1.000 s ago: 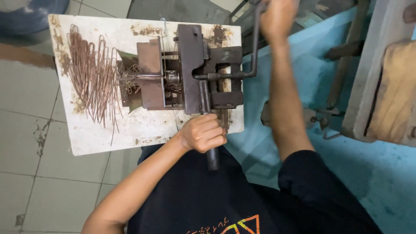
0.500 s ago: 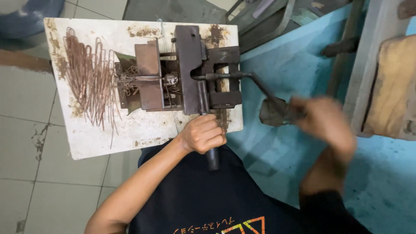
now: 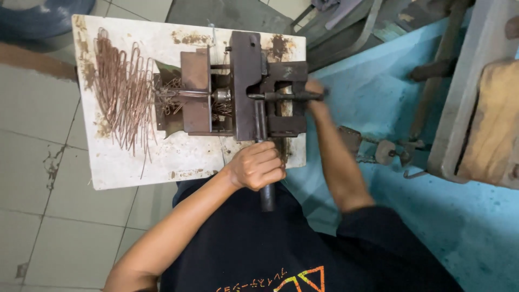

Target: Bending copper wires into a specific shape using a manual bending machine.

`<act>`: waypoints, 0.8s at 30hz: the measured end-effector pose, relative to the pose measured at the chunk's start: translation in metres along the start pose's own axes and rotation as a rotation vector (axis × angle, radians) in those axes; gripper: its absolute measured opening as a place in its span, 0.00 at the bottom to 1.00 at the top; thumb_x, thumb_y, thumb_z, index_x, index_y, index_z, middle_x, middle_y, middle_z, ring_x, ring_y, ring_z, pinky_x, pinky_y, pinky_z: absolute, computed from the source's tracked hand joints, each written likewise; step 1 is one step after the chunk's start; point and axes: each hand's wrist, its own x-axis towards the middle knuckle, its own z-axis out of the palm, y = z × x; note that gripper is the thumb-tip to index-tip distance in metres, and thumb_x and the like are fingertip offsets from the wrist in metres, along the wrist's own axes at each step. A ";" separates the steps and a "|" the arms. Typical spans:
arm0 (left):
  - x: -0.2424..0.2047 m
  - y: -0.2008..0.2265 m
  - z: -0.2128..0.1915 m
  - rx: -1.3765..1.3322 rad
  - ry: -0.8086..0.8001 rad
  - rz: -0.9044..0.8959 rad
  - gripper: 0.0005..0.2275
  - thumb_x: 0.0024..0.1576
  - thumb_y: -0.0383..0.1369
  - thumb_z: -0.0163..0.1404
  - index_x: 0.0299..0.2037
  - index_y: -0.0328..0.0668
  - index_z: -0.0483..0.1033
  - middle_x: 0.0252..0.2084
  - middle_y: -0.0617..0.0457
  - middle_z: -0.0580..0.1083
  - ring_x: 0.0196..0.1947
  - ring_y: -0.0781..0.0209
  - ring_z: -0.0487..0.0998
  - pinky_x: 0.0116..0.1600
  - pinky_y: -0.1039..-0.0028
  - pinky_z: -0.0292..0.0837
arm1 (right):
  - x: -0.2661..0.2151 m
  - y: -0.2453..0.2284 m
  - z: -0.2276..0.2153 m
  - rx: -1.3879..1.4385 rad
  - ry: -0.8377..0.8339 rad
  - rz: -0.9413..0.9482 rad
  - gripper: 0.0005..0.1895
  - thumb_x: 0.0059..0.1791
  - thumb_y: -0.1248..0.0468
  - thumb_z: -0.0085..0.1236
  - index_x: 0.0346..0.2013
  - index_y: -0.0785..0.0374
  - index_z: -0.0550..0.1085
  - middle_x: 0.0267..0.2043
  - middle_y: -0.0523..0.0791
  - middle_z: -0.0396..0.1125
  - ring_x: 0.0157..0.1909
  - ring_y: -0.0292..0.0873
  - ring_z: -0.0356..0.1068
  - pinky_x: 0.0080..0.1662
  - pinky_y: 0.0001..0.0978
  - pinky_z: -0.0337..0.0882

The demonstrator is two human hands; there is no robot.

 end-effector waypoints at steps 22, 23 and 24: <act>-0.001 0.000 0.002 0.016 0.038 0.000 0.16 0.57 0.17 0.50 0.17 0.41 0.68 0.18 0.50 0.64 0.18 0.57 0.66 0.35 0.71 0.76 | 0.124 0.003 -0.109 0.073 -0.013 0.121 0.03 0.42 0.67 0.66 0.30 0.57 0.80 0.28 0.50 0.69 0.33 0.56 0.77 0.31 0.47 0.77; 0.001 -0.002 0.001 0.010 0.033 0.005 0.16 0.58 0.17 0.50 0.18 0.41 0.68 0.18 0.50 0.64 0.18 0.57 0.66 0.35 0.71 0.76 | 0.107 -0.013 -0.071 0.056 -0.132 0.035 0.04 0.47 0.69 0.60 0.30 0.63 0.81 0.28 0.54 0.72 0.35 0.58 0.78 0.33 0.50 0.76; 0.001 -0.002 -0.002 0.006 0.028 0.009 0.16 0.58 0.17 0.50 0.18 0.41 0.68 0.18 0.50 0.64 0.18 0.57 0.66 0.35 0.71 0.76 | 0.043 -0.019 -0.053 0.059 -0.130 0.041 0.04 0.47 0.69 0.60 0.30 0.63 0.81 0.28 0.54 0.72 0.35 0.58 0.78 0.33 0.50 0.76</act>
